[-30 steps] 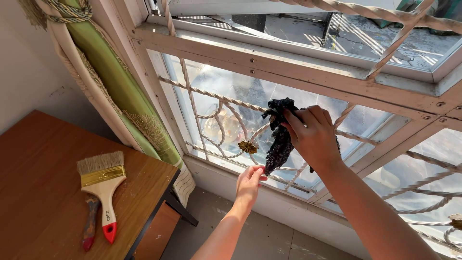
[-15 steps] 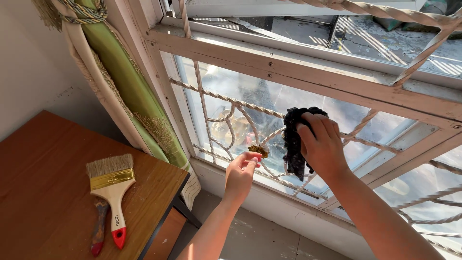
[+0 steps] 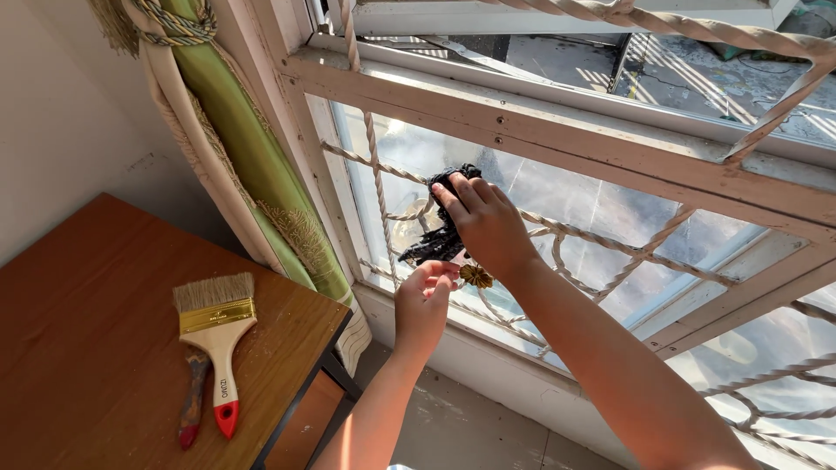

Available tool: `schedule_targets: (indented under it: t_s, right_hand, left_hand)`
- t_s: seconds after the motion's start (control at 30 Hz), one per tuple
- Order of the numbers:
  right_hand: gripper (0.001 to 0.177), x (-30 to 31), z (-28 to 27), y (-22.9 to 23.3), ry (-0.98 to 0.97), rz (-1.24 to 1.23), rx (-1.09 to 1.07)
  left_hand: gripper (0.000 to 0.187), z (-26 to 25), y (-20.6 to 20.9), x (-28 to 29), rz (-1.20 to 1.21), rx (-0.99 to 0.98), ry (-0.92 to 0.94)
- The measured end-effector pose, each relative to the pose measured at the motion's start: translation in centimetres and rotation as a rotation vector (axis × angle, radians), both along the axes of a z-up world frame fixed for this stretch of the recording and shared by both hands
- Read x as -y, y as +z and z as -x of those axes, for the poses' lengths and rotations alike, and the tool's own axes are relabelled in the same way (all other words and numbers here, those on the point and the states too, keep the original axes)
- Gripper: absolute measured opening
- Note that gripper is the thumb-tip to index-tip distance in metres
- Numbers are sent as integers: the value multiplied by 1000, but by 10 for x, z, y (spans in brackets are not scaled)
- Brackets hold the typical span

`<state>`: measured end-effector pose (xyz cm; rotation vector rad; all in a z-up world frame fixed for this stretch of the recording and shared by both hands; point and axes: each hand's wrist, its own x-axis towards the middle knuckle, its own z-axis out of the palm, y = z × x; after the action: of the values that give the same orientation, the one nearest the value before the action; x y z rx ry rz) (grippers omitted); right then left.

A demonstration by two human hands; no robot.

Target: The person wipes the window glass and frame using a dark cloth. They move the cloth across the lower and middle sections of the window, including the decorative metal grille and the sill, repeatedly rubbing the surfaces.

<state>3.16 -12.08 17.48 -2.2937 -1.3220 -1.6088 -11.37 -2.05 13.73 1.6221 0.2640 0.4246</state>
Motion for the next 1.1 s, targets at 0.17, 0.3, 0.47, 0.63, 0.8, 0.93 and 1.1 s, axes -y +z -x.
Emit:
schedule_targets:
  t_s: [0.17, 0.3, 0.47, 0.63, 0.8, 0.93, 1.1]
  right_hand:
    - [26, 86, 26, 2, 41, 5, -31]
    - [32, 112, 39, 3, -21, 53, -24]
    - [36, 36, 7, -14, 33, 16, 15]
    - [40, -59, -32, -29, 35, -45, 33]
    - [28, -115, -33, 10, 306, -72, 100]
    - [22, -151, -19, 58, 324, -69, 208]
    - [18, -197, -43, -8, 227, -94, 148]
  left_hand:
    - [23, 5, 6, -26, -120, 2, -10]
    - [24, -1, 10, -77, -731, 187, -7]
    - [25, -34, -55, -137, -1147, 253, 77]
    - [25, -63, -69, -151, -1148, 154, 87]
    - [24, -81, -76, -154, -1026, 148, 207]
    - [20, -78, -77, -166, -832, 120, 219]
    - [24, -81, -79, -181, -440, 131, 424]
